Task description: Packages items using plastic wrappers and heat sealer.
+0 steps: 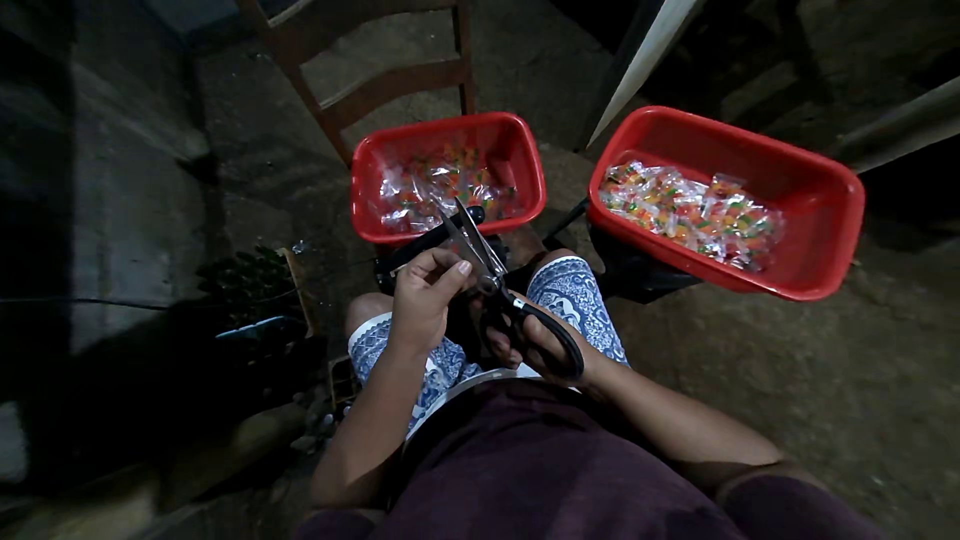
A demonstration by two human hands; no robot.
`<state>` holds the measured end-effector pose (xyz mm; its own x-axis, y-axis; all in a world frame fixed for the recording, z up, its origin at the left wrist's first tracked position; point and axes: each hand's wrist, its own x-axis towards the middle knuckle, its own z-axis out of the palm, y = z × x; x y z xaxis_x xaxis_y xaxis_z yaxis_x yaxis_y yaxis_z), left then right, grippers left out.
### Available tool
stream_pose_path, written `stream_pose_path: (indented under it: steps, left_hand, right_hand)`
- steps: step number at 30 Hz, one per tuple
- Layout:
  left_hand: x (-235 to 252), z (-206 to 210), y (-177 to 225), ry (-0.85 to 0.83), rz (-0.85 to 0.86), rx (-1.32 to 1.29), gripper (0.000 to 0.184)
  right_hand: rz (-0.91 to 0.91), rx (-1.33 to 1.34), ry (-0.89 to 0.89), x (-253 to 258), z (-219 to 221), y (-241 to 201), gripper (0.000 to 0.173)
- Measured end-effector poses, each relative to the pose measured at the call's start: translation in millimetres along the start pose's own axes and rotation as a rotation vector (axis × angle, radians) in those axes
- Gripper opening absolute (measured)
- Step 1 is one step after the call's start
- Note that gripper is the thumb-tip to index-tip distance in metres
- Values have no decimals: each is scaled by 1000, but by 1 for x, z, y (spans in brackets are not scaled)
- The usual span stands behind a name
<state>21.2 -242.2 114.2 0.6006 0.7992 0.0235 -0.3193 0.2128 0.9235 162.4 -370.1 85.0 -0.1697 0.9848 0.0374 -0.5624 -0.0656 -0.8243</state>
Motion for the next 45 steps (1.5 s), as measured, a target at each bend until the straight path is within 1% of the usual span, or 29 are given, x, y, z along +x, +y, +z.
stream_pose_path:
  steps: [6, 14, 18, 20, 23, 24, 26, 28, 30, 32, 34, 36, 39, 42, 45]
  left_hand:
    - [1, -5, -2, 1, 4, 5, 13]
    - [2, -4, -2, 38, -23, 3, 18]
    - [10, -11, 0, 143, -52, 48, 20]
    - [15, -17, -1, 180, -57, 58, 18]
    - [19, -18, -8, 155, -70, 125, 15]
    - [20, -16, -12, 122, -79, 162, 13]
    - [22, -8, -19, 54, -95, 249, 10]
    - [22, 1, -24, -10, -98, 317, 10]
    - [22, 7, -25, -51, -104, 361, 10]
    - [25, 8, -25, -66, -105, 379, 8]
    - [29, 4, -23, -66, -109, 360, 6]
    - [35, -4, -22, -24, -115, 341, 7]
    - [43, -28, -26, 128, -132, 330, 13]
    - [51, -65, -34, 260, -162, 408, 38]
    - [63, -93, -39, 375, -191, 468, 58]
  right_hand:
    - [3, -103, 29, 0, 1, -2, 69]
    - [40, -51, -22, 0, -5, -5, 71]
    - [127, -228, -10, -19, -18, -16, 76]
    - [113, -301, 84, -28, -25, -22, 70]
    - [-4, -400, 399, -21, -25, -33, 54]
    - [-42, -428, 495, -14, -25, -36, 51]
    - [-95, -465, 617, 6, -30, -40, 56]
    - [-126, -504, 625, 23, -38, -41, 58]
    - [-120, -517, 612, 34, -41, -41, 56]
    - [-106, -503, 602, 39, -46, -42, 53]
    - [-112, -486, 628, 37, -59, -44, 54]
    - [-130, -535, 718, 26, -82, -52, 57]
    - [-172, -782, 989, -5, -138, -79, 63]
    - [-160, -1062, 1277, -51, -207, -115, 65]
    - [-96, -1206, 1487, -94, -262, -140, 63]
